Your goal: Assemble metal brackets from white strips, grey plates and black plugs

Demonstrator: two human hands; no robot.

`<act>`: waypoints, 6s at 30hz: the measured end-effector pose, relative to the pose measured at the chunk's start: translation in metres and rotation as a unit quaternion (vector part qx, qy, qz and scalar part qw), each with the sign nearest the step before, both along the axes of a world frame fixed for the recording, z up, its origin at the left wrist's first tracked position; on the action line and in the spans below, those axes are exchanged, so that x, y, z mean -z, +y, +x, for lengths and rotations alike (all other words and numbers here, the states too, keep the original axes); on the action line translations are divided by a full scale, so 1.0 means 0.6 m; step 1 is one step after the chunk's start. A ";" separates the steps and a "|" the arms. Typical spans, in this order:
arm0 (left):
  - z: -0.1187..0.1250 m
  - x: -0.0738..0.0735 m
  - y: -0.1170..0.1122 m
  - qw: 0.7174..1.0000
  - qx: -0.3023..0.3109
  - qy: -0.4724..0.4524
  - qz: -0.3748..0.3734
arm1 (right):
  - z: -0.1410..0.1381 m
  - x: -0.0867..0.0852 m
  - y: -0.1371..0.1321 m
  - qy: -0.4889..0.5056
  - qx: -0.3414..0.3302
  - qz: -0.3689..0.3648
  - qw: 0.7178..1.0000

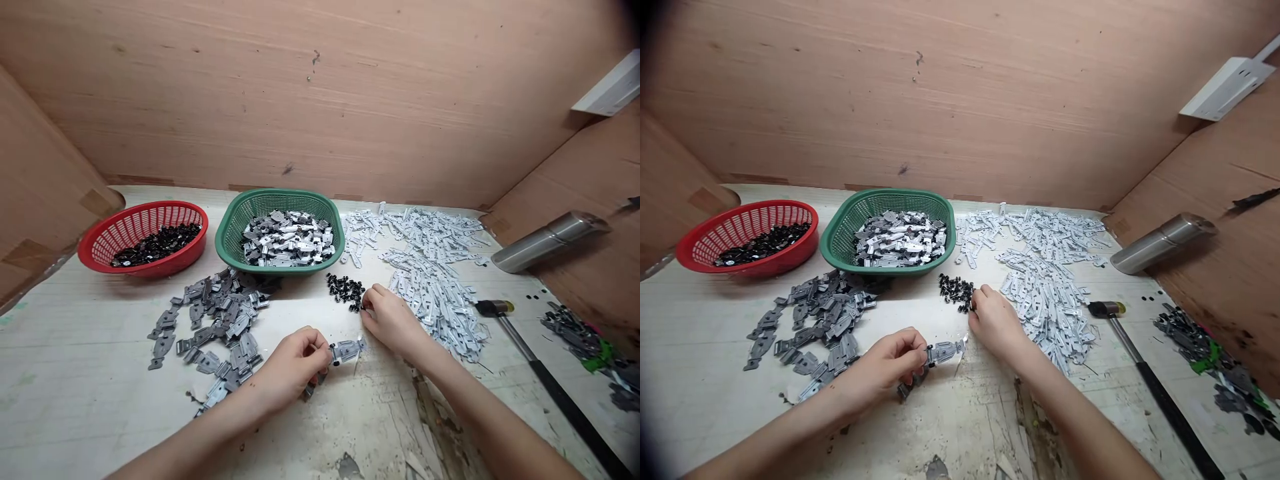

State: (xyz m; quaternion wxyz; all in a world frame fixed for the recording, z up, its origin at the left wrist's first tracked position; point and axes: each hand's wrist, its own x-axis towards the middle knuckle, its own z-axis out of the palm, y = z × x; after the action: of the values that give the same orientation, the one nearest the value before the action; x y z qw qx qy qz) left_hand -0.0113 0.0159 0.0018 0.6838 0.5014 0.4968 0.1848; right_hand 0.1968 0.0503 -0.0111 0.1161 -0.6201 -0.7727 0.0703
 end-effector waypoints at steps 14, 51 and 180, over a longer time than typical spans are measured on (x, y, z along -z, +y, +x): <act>0.001 -0.003 0.002 1.000 0.004 0.007 -0.020 | 0.056 -0.054 -0.059 0.115 -0.061 0.065 0.989; 0.002 -0.011 0.000 0.999 -0.032 0.012 -0.027 | 0.011 -0.041 -0.092 0.558 0.036 -0.243 0.792; -0.001 -0.015 -0.001 0.998 0.034 -0.051 0.035 | 0.003 -0.020 -0.093 0.617 0.069 -0.386 0.682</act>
State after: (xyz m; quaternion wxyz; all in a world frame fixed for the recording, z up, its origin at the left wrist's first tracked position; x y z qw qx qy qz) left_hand -0.0119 0.0153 0.0108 0.6960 0.5315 0.4375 0.2040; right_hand 0.1987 -0.0056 0.0012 0.3214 -0.4777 -0.3853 0.7211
